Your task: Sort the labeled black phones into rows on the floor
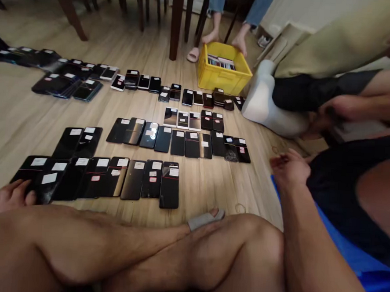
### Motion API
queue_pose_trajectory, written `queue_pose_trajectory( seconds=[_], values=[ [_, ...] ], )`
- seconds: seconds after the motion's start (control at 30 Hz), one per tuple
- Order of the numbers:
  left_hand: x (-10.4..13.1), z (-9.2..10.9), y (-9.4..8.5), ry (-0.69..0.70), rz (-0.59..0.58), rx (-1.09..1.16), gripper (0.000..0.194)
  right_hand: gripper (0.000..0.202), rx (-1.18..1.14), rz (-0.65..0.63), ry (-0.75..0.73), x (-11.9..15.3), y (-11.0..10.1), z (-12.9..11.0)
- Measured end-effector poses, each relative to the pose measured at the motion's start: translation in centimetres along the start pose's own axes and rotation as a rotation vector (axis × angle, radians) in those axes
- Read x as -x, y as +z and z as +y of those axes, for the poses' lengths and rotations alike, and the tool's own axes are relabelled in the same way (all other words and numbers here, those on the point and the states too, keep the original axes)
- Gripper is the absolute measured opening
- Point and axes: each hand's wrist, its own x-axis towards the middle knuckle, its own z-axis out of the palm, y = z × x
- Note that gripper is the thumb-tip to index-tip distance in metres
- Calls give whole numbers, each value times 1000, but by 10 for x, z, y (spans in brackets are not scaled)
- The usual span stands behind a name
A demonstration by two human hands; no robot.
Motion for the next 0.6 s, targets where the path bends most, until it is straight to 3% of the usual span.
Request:
queue_pose_trajectory(
  seconds=[0.07,0.13,0.23,0.3,0.5,0.6],
  values=[
    [1,3,-1,12,19,-4,63,43,-114,-200,86,12,16,8],
    [0,2,1,31,59,-23,63,35,-115,-501,183,27,32,13],
    [-6,-4,7,57,98,-54,59,22,167,-856,302,46,47,18],
    [-9,-8,9,88,96,-75,56,17,362,-958,332,54,53,22],
    [-10,-18,9,216,82,-115,55,24,607,-1050,377,64,76,42],
    [-8,-19,10,203,97,-114,52,13,806,-1122,207,70,96,49]
  ],
)
